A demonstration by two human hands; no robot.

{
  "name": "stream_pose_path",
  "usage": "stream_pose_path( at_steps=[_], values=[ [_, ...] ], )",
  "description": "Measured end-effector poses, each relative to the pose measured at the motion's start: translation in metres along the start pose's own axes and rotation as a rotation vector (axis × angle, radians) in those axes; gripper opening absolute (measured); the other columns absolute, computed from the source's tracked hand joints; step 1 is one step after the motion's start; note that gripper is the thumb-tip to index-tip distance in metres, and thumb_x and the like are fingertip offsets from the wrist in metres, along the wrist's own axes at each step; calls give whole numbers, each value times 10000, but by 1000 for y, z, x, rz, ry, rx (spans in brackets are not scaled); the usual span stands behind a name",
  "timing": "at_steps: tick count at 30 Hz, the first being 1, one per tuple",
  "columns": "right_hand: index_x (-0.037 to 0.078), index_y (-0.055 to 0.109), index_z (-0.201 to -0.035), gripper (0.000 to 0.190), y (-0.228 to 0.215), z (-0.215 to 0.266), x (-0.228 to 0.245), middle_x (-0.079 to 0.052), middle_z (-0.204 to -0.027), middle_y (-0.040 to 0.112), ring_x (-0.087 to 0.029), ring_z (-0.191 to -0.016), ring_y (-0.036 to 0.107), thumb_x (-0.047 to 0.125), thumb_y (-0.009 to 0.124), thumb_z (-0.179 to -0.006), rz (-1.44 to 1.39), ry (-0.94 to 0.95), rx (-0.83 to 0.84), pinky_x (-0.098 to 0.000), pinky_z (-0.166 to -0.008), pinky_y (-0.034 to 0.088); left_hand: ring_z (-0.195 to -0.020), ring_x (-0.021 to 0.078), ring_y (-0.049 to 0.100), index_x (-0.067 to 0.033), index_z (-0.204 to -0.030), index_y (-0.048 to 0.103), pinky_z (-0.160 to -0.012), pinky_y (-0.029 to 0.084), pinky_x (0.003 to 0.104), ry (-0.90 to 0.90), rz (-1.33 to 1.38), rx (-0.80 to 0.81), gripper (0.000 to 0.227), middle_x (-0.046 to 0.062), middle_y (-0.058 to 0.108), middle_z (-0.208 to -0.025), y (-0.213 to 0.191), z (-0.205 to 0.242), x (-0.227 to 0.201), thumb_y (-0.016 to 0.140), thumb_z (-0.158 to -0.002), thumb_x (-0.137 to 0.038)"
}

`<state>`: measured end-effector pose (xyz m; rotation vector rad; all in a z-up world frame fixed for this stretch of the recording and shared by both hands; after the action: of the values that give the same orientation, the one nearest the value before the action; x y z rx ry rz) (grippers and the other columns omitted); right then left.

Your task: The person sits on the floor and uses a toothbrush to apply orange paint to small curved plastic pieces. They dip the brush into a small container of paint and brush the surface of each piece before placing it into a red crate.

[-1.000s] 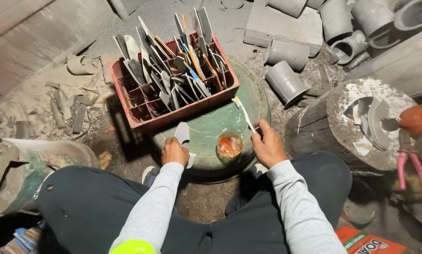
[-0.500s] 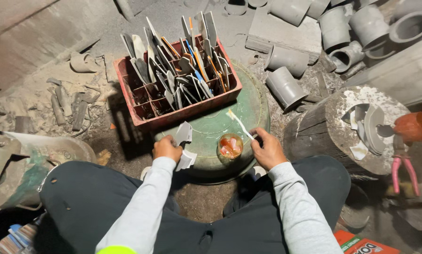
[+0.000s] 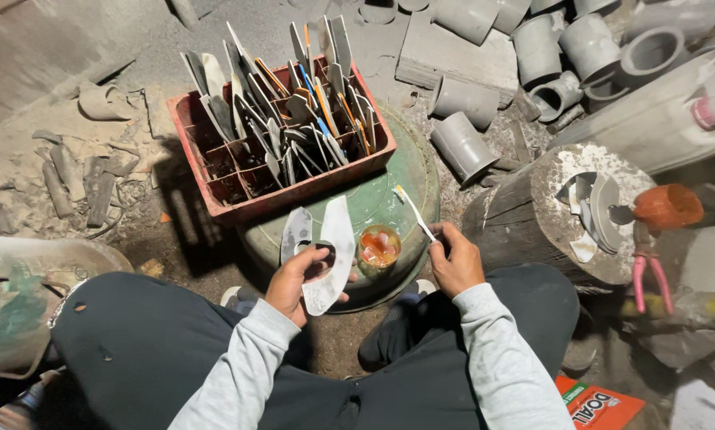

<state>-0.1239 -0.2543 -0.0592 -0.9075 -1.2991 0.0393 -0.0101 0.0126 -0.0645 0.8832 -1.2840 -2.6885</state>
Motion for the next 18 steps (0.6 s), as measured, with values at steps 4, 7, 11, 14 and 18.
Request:
stream_pose_path(
  at_steps=[4,7,11,14,18],
  values=[
    [-7,650,-1153,236,-2,3,34,-126,-846,651,-196,-750,575,165,613,-996,-231,8,-33,-337,-681,492,-928,347,749,54,-1238,591,-595,642,451,-52,53,31,421,213,717,-1073,10,5,0,540,-962,-260],
    [-1,539,-1266,313,0,19,74,-77,-879,596,-192,-756,561,171,562,-1005,-123,-155,-172,-339,-690,483,-868,329,746,34,-1234,603,-532,623,440,-86,96,12,437,181,708,-1041,24,5,9,539,-969,-308],
    [25,490,-1347,394,28,25,130,-159,-1016,474,-315,-932,466,174,571,-991,144,-447,-217,-437,-846,399,-659,265,694,-46,-1205,631,-433,573,404,-101,-40,-36,437,134,719,-975,50,11,31,538,-966,-400],
    [24,492,-1353,418,27,21,140,-179,-1038,484,-354,-960,454,215,578,-992,212,-430,-222,-467,-874,382,-546,238,649,16,-1110,687,-406,545,374,-55,-186,-16,476,144,719,-873,59,16,35,554,-1011,-430],
    [-19,473,-1362,468,-15,24,104,-237,-1112,498,-403,-1044,463,241,561,-983,237,-308,-356,-512,-944,368,-461,257,633,58,-952,694,-380,524,357,-77,-391,62,520,158,673,-705,85,0,55,578,-1018,-445]
  ],
)
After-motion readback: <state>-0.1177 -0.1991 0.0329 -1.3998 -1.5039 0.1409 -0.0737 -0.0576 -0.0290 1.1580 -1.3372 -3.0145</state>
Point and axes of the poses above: each hand's wrist, its own z-axis away from the middle knuckle, its own y-axis out of the palm, x = y × z, the point moved 2 cm from there along -z, towards the middle knuckle
